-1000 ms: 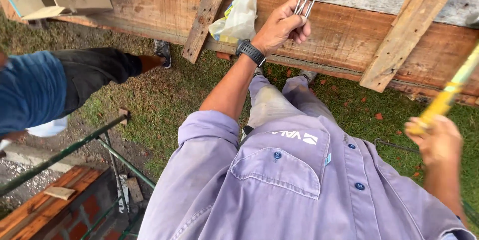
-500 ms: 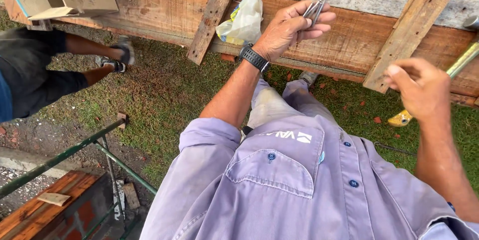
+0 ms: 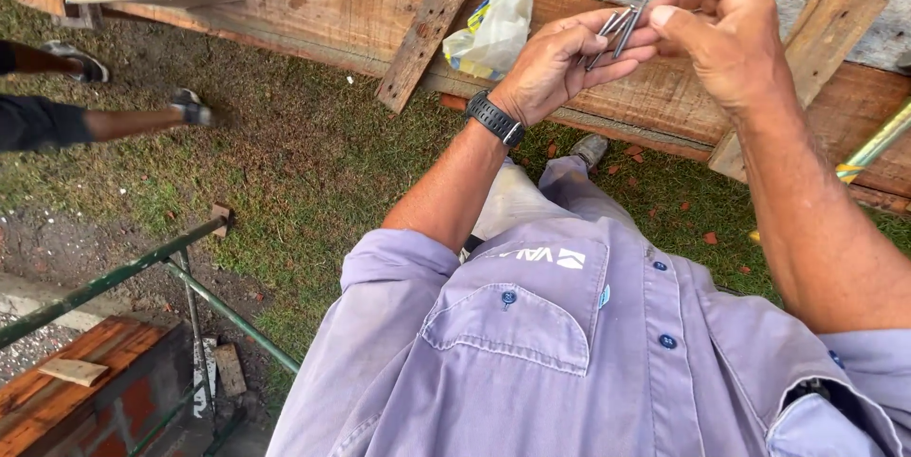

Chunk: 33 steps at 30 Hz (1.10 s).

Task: The person hammers nails into a wooden plank using a hammer. They retrieve nails from a plastic bag and a cardboard box, position them on the wood, and strike them to secure the plank.

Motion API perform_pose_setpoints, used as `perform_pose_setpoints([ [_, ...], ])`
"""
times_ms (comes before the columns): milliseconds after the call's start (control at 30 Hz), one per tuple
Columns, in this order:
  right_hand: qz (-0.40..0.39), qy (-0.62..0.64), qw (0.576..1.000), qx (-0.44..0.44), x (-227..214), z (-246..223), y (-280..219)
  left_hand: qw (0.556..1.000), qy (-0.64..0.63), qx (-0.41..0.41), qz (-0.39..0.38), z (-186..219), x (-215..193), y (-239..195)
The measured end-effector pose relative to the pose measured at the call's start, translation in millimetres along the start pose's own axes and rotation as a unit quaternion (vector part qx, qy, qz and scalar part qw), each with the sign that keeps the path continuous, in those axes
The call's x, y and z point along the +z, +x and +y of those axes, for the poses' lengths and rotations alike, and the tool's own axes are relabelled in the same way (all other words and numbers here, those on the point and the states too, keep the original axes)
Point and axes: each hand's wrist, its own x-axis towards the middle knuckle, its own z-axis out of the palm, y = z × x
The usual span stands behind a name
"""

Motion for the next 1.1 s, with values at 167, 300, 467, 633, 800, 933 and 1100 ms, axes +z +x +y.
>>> perform_pose_setpoints([
  [167,-0.054,-0.076,0.995,-0.023,16,-9,6,0.999,-0.015,0.007,-0.034,0,-13,-9],
  [300,-0.067,-0.205,0.972,-0.091,25,-10,7,1.000,-0.002,-0.002,-0.024,1,-21,-15],
  [467,-0.057,-0.270,0.959,-0.063,40,-18,6,1.000,-0.024,-0.009,-0.007,7,-20,-28],
  [633,-0.091,-0.187,0.978,0.005,53,-20,6,0.999,-0.016,-0.029,0.014,16,-24,-42],
  [800,-0.072,-0.119,0.990,0.029,70,-22,-3,0.998,0.032,-0.050,0.004,21,-33,-62],
  [933,-0.053,-0.074,0.996,0.003,80,-12,-4,0.997,0.027,-0.069,0.032,35,-33,-76],
  [1100,-0.029,0.006,1.000,0.011,95,-21,-5,0.998,0.021,-0.058,0.029,41,-47,-82],
])
